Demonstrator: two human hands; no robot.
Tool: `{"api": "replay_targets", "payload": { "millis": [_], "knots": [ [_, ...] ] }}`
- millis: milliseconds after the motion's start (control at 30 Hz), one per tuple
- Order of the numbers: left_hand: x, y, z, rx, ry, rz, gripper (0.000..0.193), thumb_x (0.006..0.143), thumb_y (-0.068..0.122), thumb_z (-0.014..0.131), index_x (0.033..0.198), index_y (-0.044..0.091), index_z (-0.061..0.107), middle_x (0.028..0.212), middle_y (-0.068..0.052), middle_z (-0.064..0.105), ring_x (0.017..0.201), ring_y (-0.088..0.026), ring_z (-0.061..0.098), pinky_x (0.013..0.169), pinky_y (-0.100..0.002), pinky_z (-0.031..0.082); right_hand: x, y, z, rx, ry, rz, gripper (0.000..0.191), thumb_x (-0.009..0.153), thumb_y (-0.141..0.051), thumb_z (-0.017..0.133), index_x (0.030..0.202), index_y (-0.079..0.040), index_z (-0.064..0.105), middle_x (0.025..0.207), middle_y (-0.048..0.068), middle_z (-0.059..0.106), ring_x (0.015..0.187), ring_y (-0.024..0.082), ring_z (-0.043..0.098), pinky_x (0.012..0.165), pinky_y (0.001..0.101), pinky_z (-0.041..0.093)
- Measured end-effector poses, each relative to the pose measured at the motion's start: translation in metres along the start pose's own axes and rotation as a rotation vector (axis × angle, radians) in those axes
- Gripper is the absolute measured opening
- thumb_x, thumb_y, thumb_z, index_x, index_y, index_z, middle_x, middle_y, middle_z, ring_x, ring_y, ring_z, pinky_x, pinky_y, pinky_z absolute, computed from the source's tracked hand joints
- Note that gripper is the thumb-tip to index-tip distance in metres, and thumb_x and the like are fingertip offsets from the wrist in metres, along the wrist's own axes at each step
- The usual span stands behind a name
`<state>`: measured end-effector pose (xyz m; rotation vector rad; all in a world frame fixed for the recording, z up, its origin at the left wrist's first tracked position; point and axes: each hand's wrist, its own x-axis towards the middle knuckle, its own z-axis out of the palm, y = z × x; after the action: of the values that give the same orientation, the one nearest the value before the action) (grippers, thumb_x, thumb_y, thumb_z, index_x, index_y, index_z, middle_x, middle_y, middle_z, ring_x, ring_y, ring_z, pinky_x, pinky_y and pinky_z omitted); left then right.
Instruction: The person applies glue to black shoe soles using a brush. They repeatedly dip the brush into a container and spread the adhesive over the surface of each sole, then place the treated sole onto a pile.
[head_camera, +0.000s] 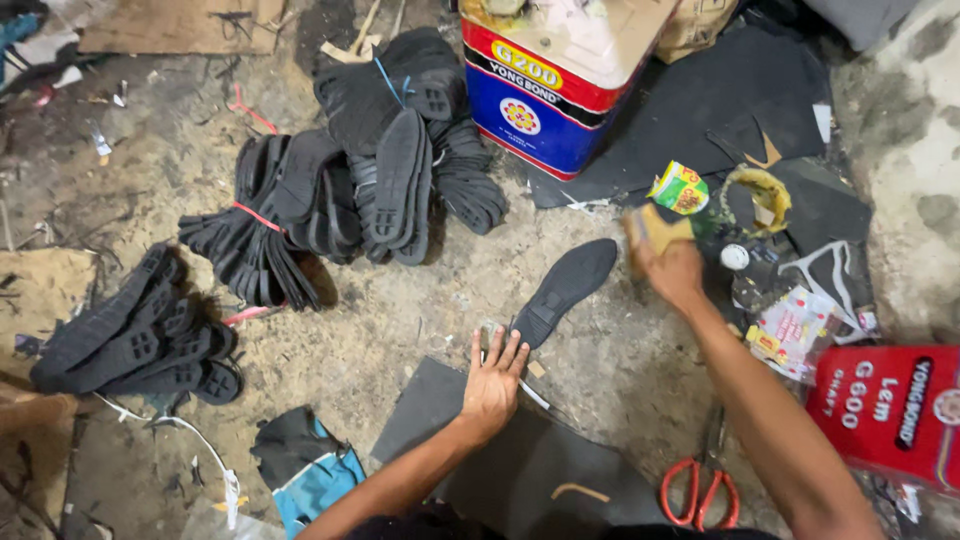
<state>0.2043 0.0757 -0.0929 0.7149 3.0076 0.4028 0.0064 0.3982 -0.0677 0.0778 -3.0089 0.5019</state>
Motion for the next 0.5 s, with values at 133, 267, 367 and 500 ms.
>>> {"api": "replay_targets", "payload": {
  "millis": [133,267,367,500],
  "knots": [
    [0.016,0.008,-0.024,-0.102,0.004,-0.058,0.05,0.088,0.015,0.059,0.137,0.001,0.058,0.152,-0.022,0.051,0.142,-0.039,0.045,0.122,-0.05,0.029,-0.012,0.005,0.0,-0.044,0.105,-0.142,0.046,0.098,-0.042,0.066,0.082,0.0,0.074,0.081,0.024,0.071,0.073,0.041,0.068,0.066,0.0498,0.054],
    [0.046,0.009,-0.046,-0.415,0.047,-0.172,0.067,0.075,0.019,0.076,0.136,0.001,0.057,0.133,-0.027,0.05,0.118,-0.044,0.048,0.101,-0.051,0.04,-0.023,0.003,0.004,0.869,0.058,0.474,0.033,0.098,-0.032,0.073,0.098,0.0,0.071,0.079,0.015,0.067,0.053,0.022,0.059,0.047,0.0332,0.046],
    [0.06,-0.001,-0.046,-0.389,0.091,-0.039,0.072,0.068,0.015,0.079,0.136,0.002,0.058,0.134,-0.027,0.051,0.117,-0.046,0.049,0.097,-0.05,0.044,-0.038,-0.011,0.006,0.969,0.082,0.338,0.024,0.095,-0.026,0.072,0.102,-0.004,0.069,0.083,0.002,0.068,0.054,0.009,0.059,0.043,0.0245,0.047],
    [0.058,-0.015,-0.03,-0.579,0.263,0.034,0.038,0.094,0.011,0.068,0.131,0.005,0.061,0.123,-0.02,0.064,0.114,-0.04,0.06,0.1,-0.044,0.05,-0.053,-0.022,0.002,0.992,0.076,0.379,0.028,0.096,-0.027,0.072,0.107,-0.002,0.068,0.082,0.003,0.068,0.053,0.01,0.059,0.044,0.0258,0.048]
  ]
}}
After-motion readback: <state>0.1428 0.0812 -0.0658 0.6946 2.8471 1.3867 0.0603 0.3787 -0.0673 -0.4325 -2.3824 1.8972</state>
